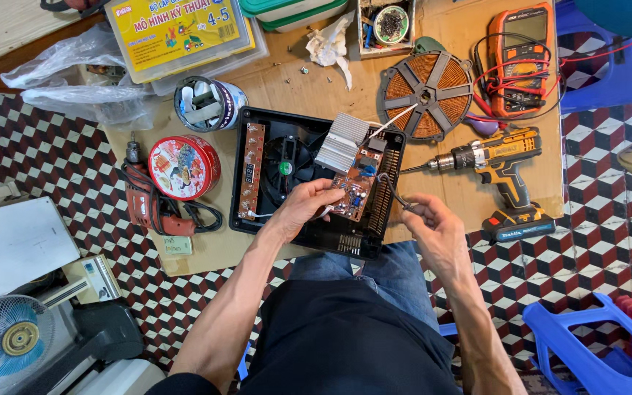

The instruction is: The person disassembles a small black electronic device, likely a fan, using a cordless drill. They remove the fan blade, unscrew and remove a circuit board with a heatsink, and detach a display panel from the housing.

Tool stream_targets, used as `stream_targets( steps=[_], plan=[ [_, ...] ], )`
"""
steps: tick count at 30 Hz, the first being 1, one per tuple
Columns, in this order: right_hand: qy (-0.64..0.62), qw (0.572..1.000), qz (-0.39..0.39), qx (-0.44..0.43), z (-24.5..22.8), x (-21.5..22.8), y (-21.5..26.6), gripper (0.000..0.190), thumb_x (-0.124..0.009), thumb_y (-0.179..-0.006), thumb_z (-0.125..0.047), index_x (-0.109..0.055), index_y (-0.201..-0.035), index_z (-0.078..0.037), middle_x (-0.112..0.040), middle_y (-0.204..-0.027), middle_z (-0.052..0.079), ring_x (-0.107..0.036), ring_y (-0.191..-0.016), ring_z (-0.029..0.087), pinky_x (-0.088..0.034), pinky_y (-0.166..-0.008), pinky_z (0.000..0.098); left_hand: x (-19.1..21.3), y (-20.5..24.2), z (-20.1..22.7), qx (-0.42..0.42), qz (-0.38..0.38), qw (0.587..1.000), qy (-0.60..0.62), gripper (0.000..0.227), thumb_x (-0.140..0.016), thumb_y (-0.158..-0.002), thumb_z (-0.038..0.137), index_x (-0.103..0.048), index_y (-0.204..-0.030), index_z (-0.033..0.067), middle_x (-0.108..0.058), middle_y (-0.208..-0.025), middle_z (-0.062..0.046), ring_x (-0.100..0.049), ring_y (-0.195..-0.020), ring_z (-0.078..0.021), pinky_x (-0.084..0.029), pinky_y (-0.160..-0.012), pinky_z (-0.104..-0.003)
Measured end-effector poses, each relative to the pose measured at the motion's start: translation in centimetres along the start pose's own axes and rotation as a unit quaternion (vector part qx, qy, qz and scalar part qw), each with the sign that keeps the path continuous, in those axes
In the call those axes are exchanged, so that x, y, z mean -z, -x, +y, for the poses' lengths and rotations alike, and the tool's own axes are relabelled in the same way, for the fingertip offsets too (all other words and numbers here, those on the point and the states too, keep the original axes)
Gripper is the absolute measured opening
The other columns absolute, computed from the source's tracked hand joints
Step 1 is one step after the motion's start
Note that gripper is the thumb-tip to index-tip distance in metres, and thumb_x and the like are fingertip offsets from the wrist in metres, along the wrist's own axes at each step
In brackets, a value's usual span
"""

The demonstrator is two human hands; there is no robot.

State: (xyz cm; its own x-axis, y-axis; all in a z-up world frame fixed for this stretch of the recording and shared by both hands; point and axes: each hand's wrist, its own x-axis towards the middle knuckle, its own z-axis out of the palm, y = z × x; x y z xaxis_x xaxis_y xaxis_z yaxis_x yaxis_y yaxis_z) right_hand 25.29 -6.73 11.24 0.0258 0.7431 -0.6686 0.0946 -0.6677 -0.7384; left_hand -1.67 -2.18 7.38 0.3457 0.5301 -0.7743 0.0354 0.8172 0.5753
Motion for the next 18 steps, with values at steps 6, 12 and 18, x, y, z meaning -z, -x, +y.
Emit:
stream_targets(
  steps=[6,12,18],
  plan=[
    [-0.009,0.999,-0.013,-0.051,-1.8,0.5,-1.7,0.036,-0.063,-0.091,-0.011,-0.068,-0.126,-0.003,-0.072,-0.091,0.002,-0.05,-0.069,0.005,-0.041,-0.056,0.0206,1.2,0.2,1.6,0.032,-0.002,0.999,0.035,0.038,-0.07,-0.093,0.033,-0.072,-0.119,0.0054,-0.075,-0.097,0.002,-0.067,-0.082,-0.004,-0.051,-0.067,-0.022],
    [-0.028,0.997,-0.065,-0.007,-2.0,0.7,-3.0,0.042,-0.06,-0.089,-0.009,-0.068,-0.13,-0.001,-0.072,-0.113,0.006,-0.059,-0.084,0.008,-0.046,-0.078,0.0231,1.3,0.1,1.7,0.015,0.012,1.0,0.007,0.042,-0.07,-0.093,0.031,-0.071,-0.124,0.0031,-0.076,-0.098,0.001,-0.068,-0.083,-0.0047,-0.054,-0.067,-0.023],
    [-0.029,0.993,-0.115,0.018,-0.9,-1.4,-4.1,0.049,-0.061,-0.085,-0.006,-0.062,-0.133,-0.002,-0.068,-0.129,0.011,-0.064,-0.117,0.014,-0.048,-0.102,0.0297,0.9,-0.4,0.1,-0.049,0.046,0.997,-0.035,0.044,-0.071,-0.093,0.028,-0.067,-0.128,0.001,-0.076,-0.1,-0.004,-0.069,-0.084,-0.0065,-0.058,-0.07,-0.023]
  ],
)
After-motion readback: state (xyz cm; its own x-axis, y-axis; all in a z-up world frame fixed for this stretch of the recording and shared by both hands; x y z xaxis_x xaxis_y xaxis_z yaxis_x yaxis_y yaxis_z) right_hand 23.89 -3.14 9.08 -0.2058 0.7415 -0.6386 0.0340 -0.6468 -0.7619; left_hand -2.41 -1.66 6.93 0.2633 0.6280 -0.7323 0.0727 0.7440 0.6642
